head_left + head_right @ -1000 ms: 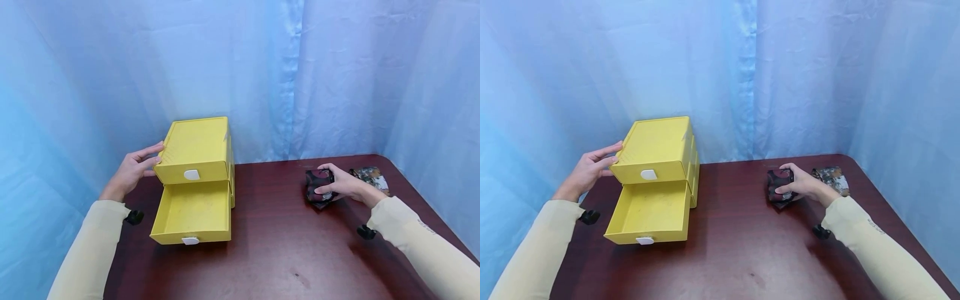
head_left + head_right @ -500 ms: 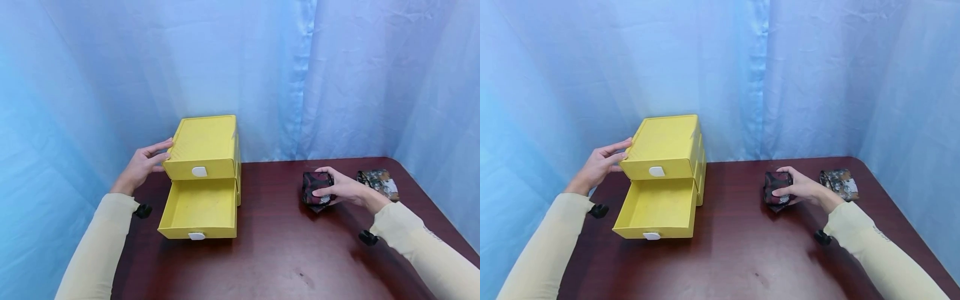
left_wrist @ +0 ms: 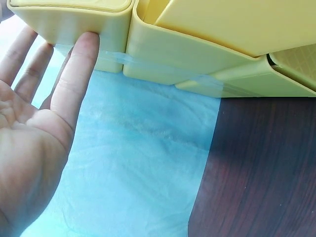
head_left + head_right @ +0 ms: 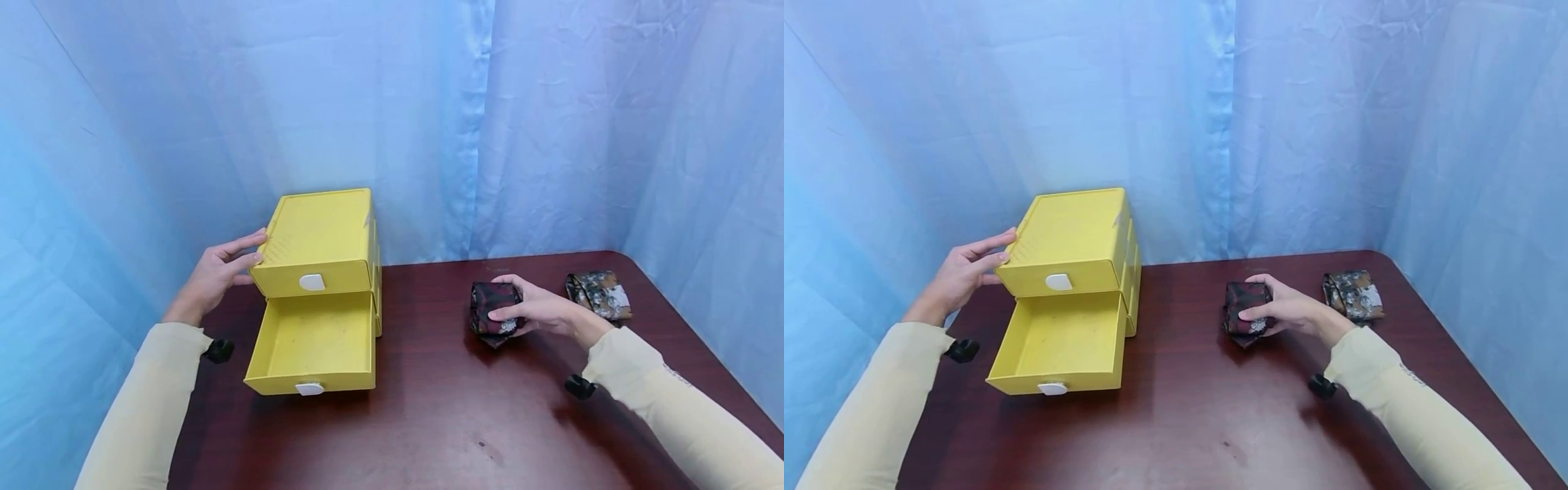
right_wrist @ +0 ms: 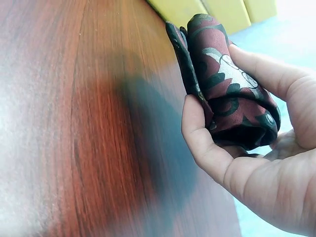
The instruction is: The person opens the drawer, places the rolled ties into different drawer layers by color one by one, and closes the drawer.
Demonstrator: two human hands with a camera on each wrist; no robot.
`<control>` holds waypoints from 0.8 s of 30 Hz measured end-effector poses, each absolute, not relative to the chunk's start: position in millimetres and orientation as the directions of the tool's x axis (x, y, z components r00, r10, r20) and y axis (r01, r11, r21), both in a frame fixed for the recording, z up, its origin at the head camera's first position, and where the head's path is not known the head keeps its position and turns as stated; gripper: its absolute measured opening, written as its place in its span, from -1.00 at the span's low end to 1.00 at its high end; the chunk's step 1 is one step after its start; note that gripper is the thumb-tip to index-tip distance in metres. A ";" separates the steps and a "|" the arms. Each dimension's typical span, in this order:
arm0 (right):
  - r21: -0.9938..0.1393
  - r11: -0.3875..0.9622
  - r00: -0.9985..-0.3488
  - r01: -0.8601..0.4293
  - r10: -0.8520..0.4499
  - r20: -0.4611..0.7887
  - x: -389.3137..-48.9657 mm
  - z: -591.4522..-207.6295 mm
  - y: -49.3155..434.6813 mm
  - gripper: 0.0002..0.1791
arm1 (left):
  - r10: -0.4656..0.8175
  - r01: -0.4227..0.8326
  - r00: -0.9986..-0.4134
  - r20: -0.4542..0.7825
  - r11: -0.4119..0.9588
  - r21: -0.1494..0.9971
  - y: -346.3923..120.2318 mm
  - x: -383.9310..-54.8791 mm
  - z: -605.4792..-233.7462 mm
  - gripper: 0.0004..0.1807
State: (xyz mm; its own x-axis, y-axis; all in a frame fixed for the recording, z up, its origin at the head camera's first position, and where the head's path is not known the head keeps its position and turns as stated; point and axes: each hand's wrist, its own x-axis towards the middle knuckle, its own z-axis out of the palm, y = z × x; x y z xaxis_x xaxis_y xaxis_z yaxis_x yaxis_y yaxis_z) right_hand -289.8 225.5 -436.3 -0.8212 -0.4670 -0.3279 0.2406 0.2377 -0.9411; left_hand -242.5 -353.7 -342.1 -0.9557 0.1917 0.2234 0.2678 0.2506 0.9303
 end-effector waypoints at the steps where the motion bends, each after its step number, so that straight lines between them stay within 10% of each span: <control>1: -0.943 0.230 -0.820 0.242 -0.471 -0.326 -288.9 -435.7 225.1 -0.04 | 0.193 0.267 -0.956 0.222 0.251 0.930 -353.6 -242.6 -342.2 -0.46; 24: -0.948 0.168 -0.771 0.271 -0.551 -0.318 -270.8 -423.9 198.2 -0.11 | 0.188 0.278 -0.954 0.233 0.269 0.922 -354.8 -244.1 -342.8 -0.46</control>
State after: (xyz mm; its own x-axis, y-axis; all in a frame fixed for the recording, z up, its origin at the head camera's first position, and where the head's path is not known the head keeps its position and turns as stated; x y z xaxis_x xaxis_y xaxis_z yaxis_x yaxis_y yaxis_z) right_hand -270.8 198.2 -423.9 -0.7715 -0.5509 -0.3184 0.2712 0.1680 -0.9477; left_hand -244.1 -354.8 -342.8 -0.9542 0.1878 0.2330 0.2781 0.2692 0.9221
